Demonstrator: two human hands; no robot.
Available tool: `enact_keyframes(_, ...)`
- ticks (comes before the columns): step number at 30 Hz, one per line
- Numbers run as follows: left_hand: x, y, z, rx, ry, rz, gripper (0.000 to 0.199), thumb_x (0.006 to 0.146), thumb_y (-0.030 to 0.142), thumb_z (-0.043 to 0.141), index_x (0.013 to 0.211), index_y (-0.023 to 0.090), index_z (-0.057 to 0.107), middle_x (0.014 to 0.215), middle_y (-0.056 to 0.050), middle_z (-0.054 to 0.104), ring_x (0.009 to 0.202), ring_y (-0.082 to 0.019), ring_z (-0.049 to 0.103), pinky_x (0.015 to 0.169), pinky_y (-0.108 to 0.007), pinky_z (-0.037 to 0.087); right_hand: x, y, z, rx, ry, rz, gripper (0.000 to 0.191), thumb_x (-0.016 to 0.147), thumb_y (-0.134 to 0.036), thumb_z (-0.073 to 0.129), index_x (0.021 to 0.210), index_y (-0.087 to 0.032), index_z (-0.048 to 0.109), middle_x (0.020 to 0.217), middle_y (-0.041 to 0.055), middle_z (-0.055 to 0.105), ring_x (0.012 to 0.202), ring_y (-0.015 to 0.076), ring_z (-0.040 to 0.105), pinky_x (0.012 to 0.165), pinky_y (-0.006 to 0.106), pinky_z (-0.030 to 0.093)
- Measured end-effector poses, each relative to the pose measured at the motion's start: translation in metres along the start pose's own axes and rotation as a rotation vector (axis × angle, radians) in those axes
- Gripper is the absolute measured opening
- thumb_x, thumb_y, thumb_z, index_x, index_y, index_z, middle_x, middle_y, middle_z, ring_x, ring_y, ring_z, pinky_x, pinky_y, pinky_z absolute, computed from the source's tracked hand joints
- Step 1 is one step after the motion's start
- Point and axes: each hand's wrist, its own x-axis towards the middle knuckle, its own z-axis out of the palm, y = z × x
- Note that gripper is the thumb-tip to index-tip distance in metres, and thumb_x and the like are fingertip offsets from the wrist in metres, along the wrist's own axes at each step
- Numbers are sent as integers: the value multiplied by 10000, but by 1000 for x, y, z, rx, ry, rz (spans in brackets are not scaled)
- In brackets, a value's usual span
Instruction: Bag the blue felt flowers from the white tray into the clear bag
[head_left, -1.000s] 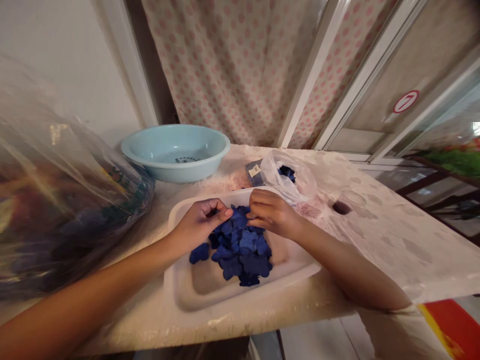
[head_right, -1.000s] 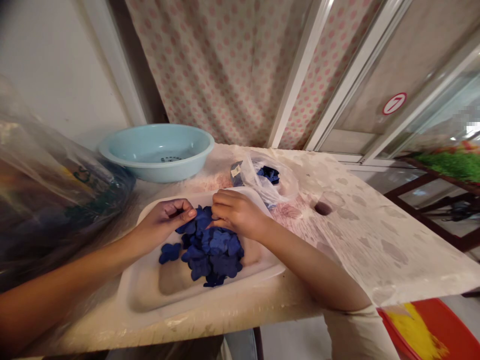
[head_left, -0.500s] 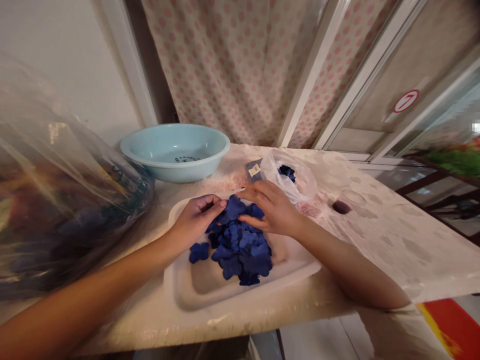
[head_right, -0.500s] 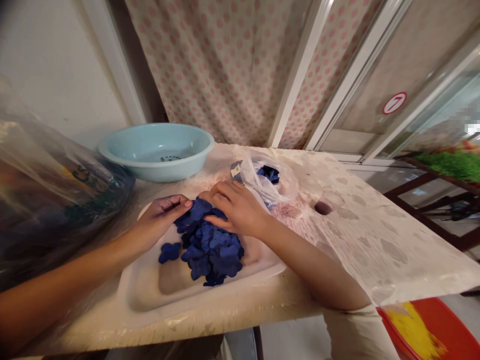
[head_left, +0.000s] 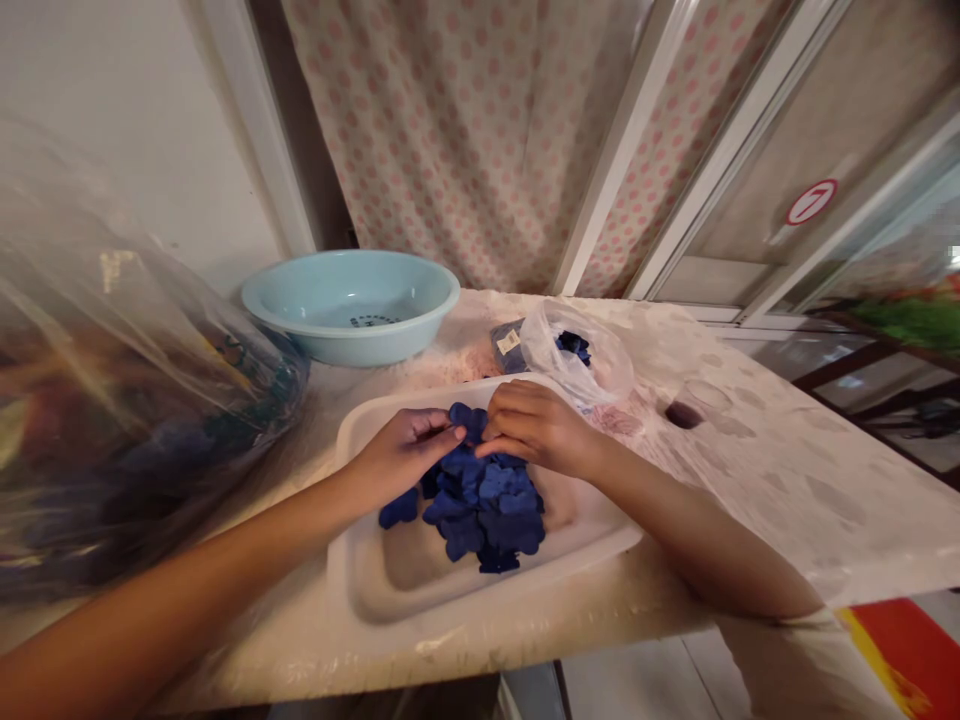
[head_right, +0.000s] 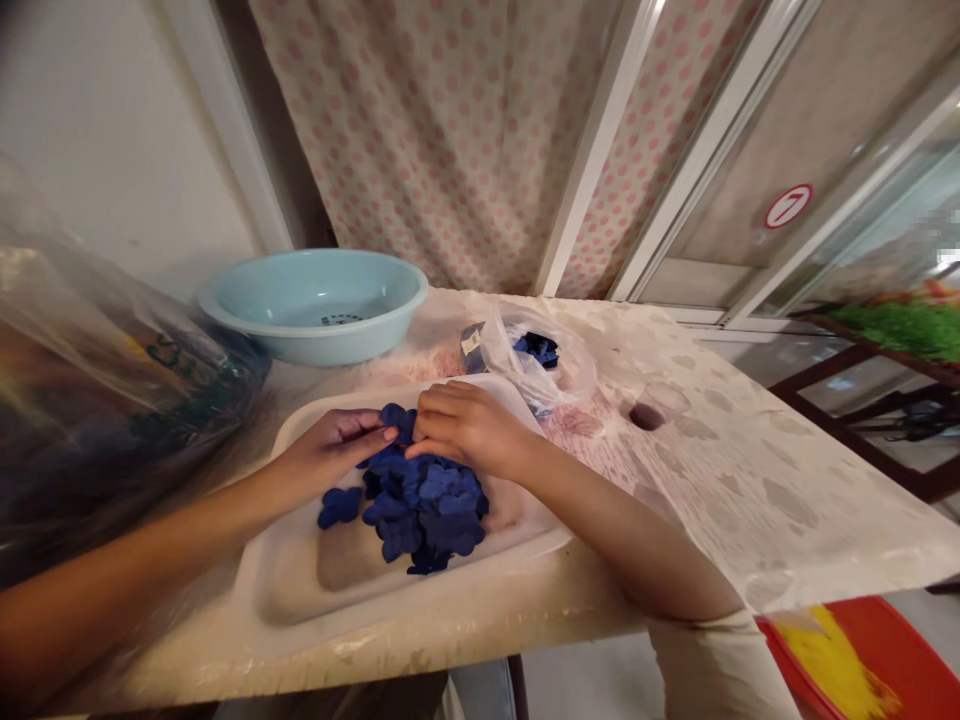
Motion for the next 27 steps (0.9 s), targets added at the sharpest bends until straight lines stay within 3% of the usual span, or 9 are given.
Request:
enact_keyframes(4, 0, 4, -1, 22, 14, 45, 271, 765, 381, 513, 612, 157, 503, 553, 51, 402, 527, -91, 357, 507, -207, 295, 0, -2, -1, 132, -35, 57, 269, 841, -369, 509, 698, -146, 555, 690, 18, 514, 649, 100, 472, 610, 214, 380)
enact_keyframes(9, -1, -1, -3, 42, -19, 38, 309, 766, 407, 512, 594, 152, 481, 553, 48, 380, 531, -91, 349, 508, -210, 292, -1, -4, -3, 98, -73, 96, 294, 817, -445, 517, 771, -154, 529, 731, 22, 500, 658, 109, 466, 604, 221, 384)
enact_keyframes(15, -2, -1, -3, 40, -55, 23, 347, 751, 430, 529, 551, 157, 446, 528, 52, 326, 498, -84, 304, 472, -208, 240, -1, -4, -3, 125, -43, 107, 516, 706, -570, 580, 989, -151, 478, 888, 69, 528, 792, 159, 506, 685, 272, 429)
enact_keyframes(18, -3, 0, -2, 28, -63, 11, 358, 739, 427, 542, 529, 163, 422, 512, 54, 315, 485, -81, 292, 456, -205, 228, 0, -4, -4, 179, -52, 198, 418, 765, -486, 566, 999, -155, 463, 937, 84, 525, 844, 168, 506, 720, 286, 434)
enact_keyframes(22, -4, 0, -1, 39, -58, 27, 355, 734, 416, 550, 519, 159, 432, 505, 53, 320, 481, -78, 303, 450, -202, 234, 0, -4, -3, 320, -118, 247, 180, 840, -342, 517, 812, -167, 489, 813, 26, 500, 733, 116, 484, 664, 236, 410)
enact_keyframes(27, -4, 0, -3, 43, -55, 18, 360, 729, 423, 560, 519, 154, 447, 504, 53, 330, 480, -76, 313, 446, -198, 242, 1, -5, -1, 454, -114, 255, 170, 870, -273, 480, 751, -154, 505, 773, 7, 480, 696, 88, 470, 647, 208, 386)
